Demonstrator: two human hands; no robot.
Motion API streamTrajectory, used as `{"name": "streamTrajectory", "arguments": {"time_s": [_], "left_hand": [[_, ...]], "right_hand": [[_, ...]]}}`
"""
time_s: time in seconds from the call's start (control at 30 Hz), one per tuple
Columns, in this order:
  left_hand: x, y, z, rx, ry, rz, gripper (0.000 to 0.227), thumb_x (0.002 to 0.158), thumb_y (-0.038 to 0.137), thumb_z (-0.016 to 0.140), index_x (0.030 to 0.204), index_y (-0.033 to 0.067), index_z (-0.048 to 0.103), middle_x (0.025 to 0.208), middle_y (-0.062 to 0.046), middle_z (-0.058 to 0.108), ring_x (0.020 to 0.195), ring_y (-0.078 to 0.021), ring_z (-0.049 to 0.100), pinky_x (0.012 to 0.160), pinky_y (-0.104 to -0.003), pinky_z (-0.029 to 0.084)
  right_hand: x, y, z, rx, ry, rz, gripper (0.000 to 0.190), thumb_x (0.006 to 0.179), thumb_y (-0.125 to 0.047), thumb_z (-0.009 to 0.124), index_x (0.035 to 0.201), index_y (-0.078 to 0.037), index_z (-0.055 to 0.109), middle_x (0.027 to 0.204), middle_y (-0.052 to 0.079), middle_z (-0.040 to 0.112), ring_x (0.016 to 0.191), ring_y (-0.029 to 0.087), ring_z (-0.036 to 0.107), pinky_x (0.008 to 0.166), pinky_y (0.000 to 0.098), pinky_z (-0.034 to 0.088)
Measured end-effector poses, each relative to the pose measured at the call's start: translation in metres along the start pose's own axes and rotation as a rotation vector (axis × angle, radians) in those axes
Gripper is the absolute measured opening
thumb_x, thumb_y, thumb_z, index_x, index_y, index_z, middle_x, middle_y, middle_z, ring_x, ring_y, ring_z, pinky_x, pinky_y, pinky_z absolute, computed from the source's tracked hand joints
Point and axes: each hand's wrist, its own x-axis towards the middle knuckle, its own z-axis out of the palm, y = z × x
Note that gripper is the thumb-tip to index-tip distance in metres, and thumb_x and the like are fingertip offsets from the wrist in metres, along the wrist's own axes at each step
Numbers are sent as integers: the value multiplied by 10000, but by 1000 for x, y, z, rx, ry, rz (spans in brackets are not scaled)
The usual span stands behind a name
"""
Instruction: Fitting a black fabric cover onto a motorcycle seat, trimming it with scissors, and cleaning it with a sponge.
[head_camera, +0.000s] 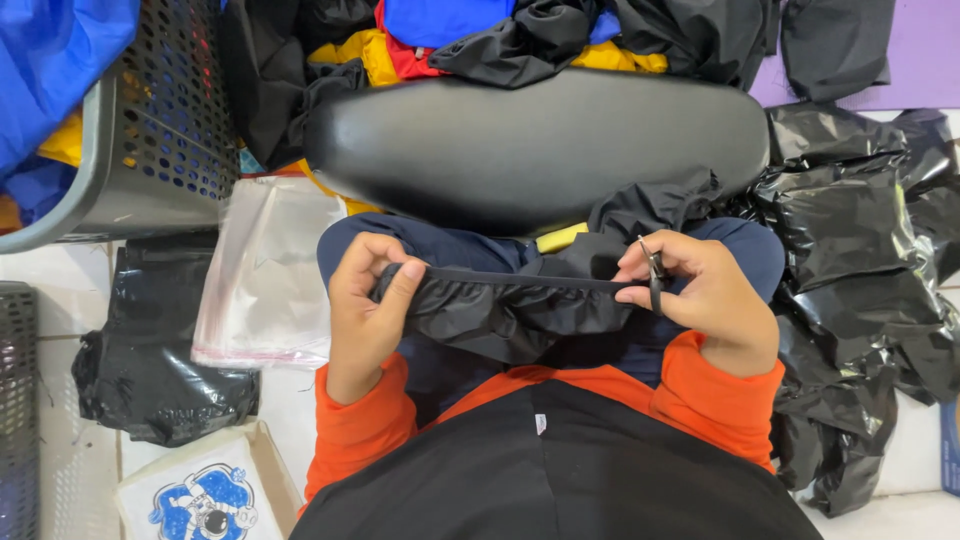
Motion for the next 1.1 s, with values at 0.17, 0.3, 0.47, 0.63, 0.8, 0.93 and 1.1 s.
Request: {"name": "streamTrajectory", "arguments": {"time_s": [0.17, 0.3, 0.47, 0.63, 0.8, 0.93, 1.1], "left_hand": [[1, 3, -23, -35, 60, -44, 101, 1029, 87, 614, 984, 67, 526, 801, -95, 714, 699, -96, 616, 654, -224, 503], [5, 9, -27, 13, 95, -37, 116, 1028, 100, 631, 978, 58, 535, 764, -94, 700, 643, -86, 576, 599, -210, 472], [7, 1, -40, 76, 138, -10, 121, 1053, 107, 626, 999, 56, 531, 762, -90, 679, 626, -75, 536, 578, -206, 441], [7, 5, -43, 146, 153, 24, 128, 1066, 110, 634, 1000, 55, 540, 707, -60, 616, 596, -68, 474, 563, -201, 406], [5, 11, -38, 229, 209, 40, 138, 1068, 114, 659, 990, 61, 558, 673, -29, 567, 604, -67, 446, 594, -207, 399], [10, 28, -18, 351, 257, 122, 126, 1067, 100, 658, 1024, 55, 548, 814, -85, 630, 772, -161, 560, 788, -280, 456], [-2, 35, 14, 977, 309, 520, 350, 1073, 437, 575, 1147, 113, 686, 1586, -181, 326, 1452, -427, 219, 1223, -528, 134]], "right_hand": [[-2, 15, 4, 33, -102, -103, 260, 708, -89, 918, 903, -66, 748, 707, 74, 773, 684, 162, 712, 727, 293, 587], [4, 19, 5, 107, -105, -197, 243, 740, -54, 888, 925, -29, 731, 766, 96, 750, 699, 166, 703, 710, 315, 589], [3, 10, 6, 252, -152, -275, 165, 812, -57, 833, 919, -16, 713, 801, 107, 728, 696, 164, 690, 692, 292, 577], [-6, 10, 10, 286, -172, -306, 131, 840, -42, 800, 937, 0, 723, 815, 117, 718, 699, 156, 676, 668, 293, 562], [-9, -6, 10, 382, -194, -354, 82, 902, -25, 729, 980, -5, 712, 870, 117, 728, 757, 143, 684, 691, 280, 546], [-5, -11, 15, 460, -185, -358, 72, 912, -5, 712, 978, 22, 706, 887, 154, 743, 766, 166, 663, 698, 289, 533], [-1, -13, 24, 496, -138, -367, 96, 904, 8, 715, 993, 37, 692, 936, 188, 779, 804, 195, 698, 702, 280, 548]]}}
